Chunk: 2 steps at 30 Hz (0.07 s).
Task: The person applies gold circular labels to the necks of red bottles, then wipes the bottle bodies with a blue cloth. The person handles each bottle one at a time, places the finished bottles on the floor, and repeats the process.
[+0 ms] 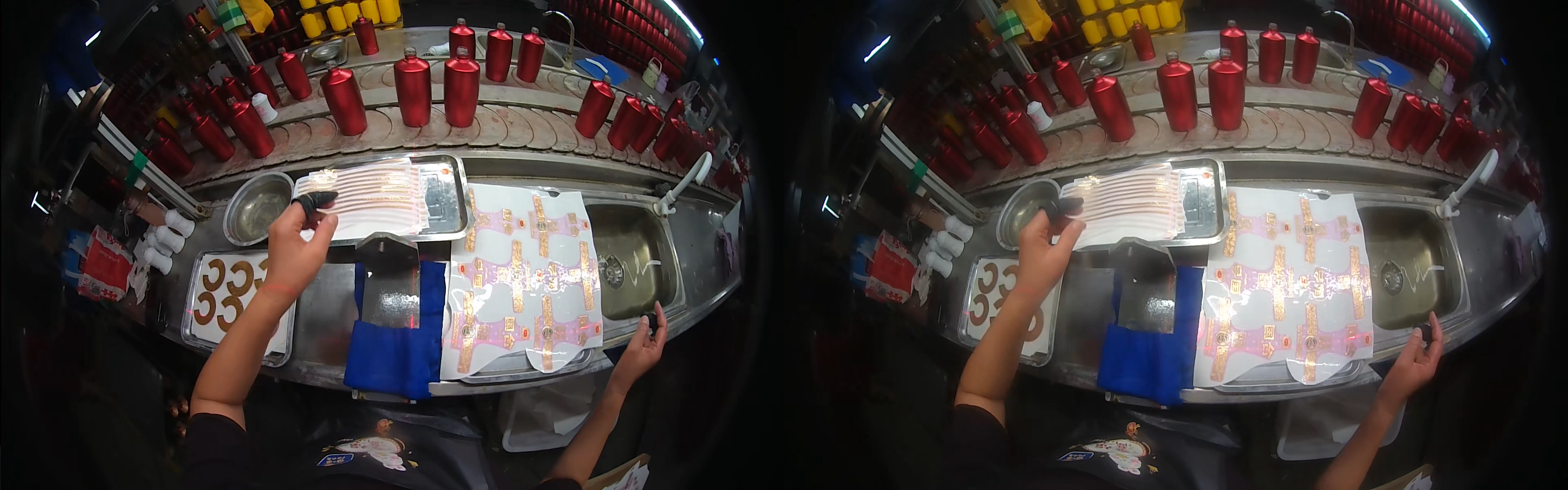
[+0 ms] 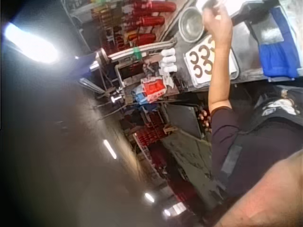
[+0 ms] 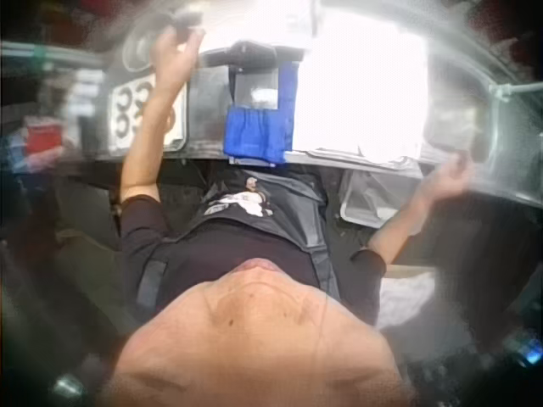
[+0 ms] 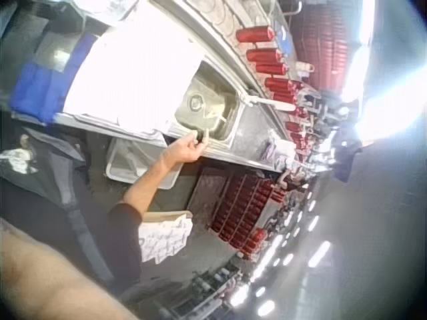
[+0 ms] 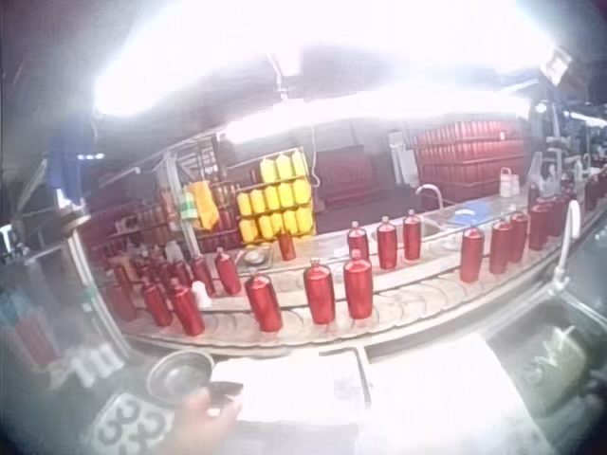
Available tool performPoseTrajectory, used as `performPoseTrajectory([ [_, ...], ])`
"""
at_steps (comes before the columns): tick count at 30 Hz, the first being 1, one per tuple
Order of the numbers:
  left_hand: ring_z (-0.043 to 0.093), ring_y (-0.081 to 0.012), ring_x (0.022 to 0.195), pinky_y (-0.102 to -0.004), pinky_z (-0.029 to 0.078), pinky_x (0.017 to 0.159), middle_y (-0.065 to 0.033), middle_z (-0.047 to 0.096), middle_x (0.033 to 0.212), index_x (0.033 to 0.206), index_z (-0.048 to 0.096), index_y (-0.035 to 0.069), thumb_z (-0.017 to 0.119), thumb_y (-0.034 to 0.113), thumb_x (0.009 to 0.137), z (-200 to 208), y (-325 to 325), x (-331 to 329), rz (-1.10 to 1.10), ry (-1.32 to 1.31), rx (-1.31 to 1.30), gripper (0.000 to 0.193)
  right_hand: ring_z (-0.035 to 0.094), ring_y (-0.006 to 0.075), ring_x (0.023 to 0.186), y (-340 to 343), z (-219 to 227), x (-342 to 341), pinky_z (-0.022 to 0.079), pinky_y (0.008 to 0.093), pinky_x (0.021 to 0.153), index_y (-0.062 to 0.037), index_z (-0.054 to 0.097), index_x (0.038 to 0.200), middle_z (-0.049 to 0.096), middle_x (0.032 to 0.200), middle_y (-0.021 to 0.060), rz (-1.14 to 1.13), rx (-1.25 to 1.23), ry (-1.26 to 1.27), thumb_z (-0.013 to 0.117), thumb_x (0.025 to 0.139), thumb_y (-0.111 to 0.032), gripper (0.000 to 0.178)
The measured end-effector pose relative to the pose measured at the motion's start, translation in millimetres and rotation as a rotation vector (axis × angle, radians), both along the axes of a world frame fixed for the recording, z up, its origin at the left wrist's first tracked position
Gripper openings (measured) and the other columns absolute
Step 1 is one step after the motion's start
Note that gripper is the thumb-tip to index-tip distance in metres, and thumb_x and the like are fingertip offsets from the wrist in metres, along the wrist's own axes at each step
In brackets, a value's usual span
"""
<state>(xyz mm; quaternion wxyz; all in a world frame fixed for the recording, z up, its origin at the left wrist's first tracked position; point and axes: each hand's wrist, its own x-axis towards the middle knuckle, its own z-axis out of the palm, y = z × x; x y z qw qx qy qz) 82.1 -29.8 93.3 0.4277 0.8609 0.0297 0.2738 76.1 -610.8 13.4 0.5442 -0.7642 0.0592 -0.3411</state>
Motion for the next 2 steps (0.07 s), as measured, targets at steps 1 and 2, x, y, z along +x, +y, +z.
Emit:
performPoseTrajectory([
  [1,0.068,-0.0149,0.086,-0.0291,0.054,0.081,-0.0088,0.072,0.098,0.117,0.07,0.001,0.071,0.01,0.091,-3.3,13.1,34.1,0.039,-0.06,-0.051,0.027,0.061,0.0086,0.1,27.6,8.3,10.3,0.047,0.0236,0.09,0.0013,0.057,0.138,0.063,0.124,0.0072,-0.039,-0.018,0.138,0.057,0.101,-0.003,0.037],
  [2,0.069,-0.0155,0.089,-0.0292,0.054,0.084,-0.009,0.072,0.103,0.121,0.068,0.001,0.071,0.011,0.092,-5.1,26.7,73.2,0.027,-0.193,-0.104,0.03,0.061,0.0086,0.1,44.2,22.9,22.7,0.047,0.0236,0.09,0.0013,0.057,0.138,0.063,0.124,0.0072,0.008,-0.018,0.2,0.057,0.101,-0.003,0.037],
])
